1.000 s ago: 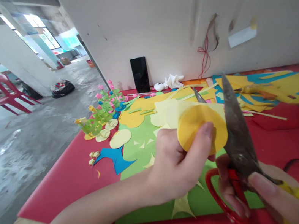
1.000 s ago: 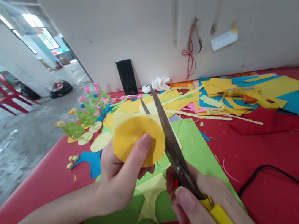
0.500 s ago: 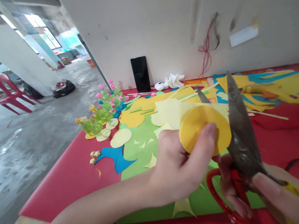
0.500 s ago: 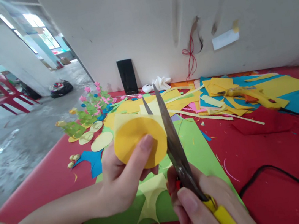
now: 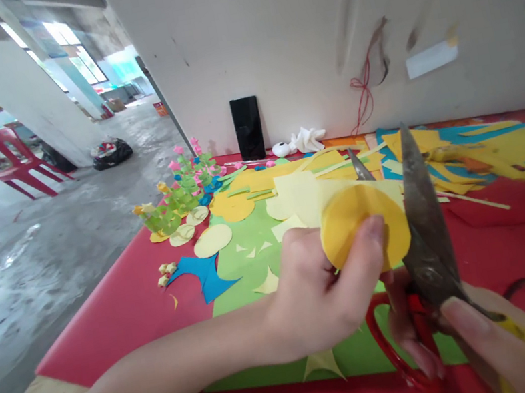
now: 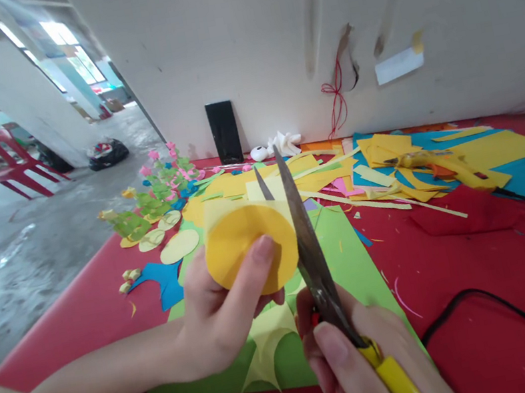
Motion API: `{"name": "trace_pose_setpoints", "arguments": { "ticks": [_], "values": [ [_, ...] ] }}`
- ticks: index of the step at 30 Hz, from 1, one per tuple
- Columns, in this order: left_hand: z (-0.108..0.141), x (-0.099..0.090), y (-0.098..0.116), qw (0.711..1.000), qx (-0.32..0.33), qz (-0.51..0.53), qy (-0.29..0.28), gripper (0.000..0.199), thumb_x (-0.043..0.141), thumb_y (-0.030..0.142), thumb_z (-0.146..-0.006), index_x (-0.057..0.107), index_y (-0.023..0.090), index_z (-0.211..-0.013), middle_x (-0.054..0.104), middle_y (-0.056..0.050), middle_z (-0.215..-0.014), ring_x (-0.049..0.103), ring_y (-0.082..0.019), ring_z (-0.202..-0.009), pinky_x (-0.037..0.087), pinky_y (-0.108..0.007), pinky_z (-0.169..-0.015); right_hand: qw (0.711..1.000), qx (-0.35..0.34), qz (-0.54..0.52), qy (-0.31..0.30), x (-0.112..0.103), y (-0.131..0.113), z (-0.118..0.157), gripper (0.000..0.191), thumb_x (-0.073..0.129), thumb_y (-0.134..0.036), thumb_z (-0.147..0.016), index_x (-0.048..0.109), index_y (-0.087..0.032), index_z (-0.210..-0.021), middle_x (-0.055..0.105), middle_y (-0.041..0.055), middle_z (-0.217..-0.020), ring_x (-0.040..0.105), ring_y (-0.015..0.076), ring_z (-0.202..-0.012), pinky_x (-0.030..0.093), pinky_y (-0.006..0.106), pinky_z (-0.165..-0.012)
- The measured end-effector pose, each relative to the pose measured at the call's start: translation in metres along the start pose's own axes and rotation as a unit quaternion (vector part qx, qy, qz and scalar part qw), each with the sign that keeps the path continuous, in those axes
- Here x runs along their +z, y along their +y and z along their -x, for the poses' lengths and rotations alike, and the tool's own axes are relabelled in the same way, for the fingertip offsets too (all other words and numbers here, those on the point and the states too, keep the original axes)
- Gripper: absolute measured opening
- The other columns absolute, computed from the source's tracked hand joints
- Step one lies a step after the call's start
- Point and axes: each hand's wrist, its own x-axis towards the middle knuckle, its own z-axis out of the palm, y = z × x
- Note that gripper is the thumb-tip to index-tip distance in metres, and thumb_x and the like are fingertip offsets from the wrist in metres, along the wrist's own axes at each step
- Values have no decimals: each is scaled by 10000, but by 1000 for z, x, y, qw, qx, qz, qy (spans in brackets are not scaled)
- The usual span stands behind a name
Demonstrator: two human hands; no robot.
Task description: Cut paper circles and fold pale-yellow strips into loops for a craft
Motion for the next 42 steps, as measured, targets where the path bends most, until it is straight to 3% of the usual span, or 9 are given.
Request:
{"name": "trace_pose_setpoints", "arguments": {
  "ticks": [14,19,24,35,42],
  "values": [
    [-2,1,0,999,33,14,25,295,460,114,-852,455,138,-558,420,54,-476,392,-19,-400,309,-136,-353,1000,-13,18,9,0,-4,2,460,371,-636,-790,635,-268,-711,487,-33,-314,441,177,-266,344,281,-298],
    [-2,-1,2,1000,9,2,16,311,435,152,-877,454,152,-566,421,43,-456,400,-38,-382,314,-163,-334,1000,-5,16,-4,0,-3,-3,468,365,-626,-796,617,-265,-642,482,-26,-315,427,168,-253,350,275,-280],
    [-1,-1,2,1000,7,11,7,308,423,144,-881,438,154,-573,416,42,-464,397,-35,-391,330,-153,-342,1000,-3,-5,-17,-3,1,-2,448,361,-611,-807,633,-265,-728,488,-27,-319,428,167,-262,366,268,-281],
    [-1,-3,2,999,-14,28,2,314,443,132,-874,440,143,-560,410,57,-475,379,-9,-400,337,-114,-370,997,33,-52,-51,-4,6,-3,442,377,-629,-795,619,-264,-734,456,-29,-341,353,132,-265,303,238,-267],
    [-1,-7,2,999,-43,23,0,341,430,196,-899,460,145,-563,447,45,-493,384,-12,-391,302,-125,-344,998,27,-51,-30,-6,5,1,380,412,-612,-790,580,-274,-749,398,-51,-353,304,124,-268,277,236,-244]
  ]
}}
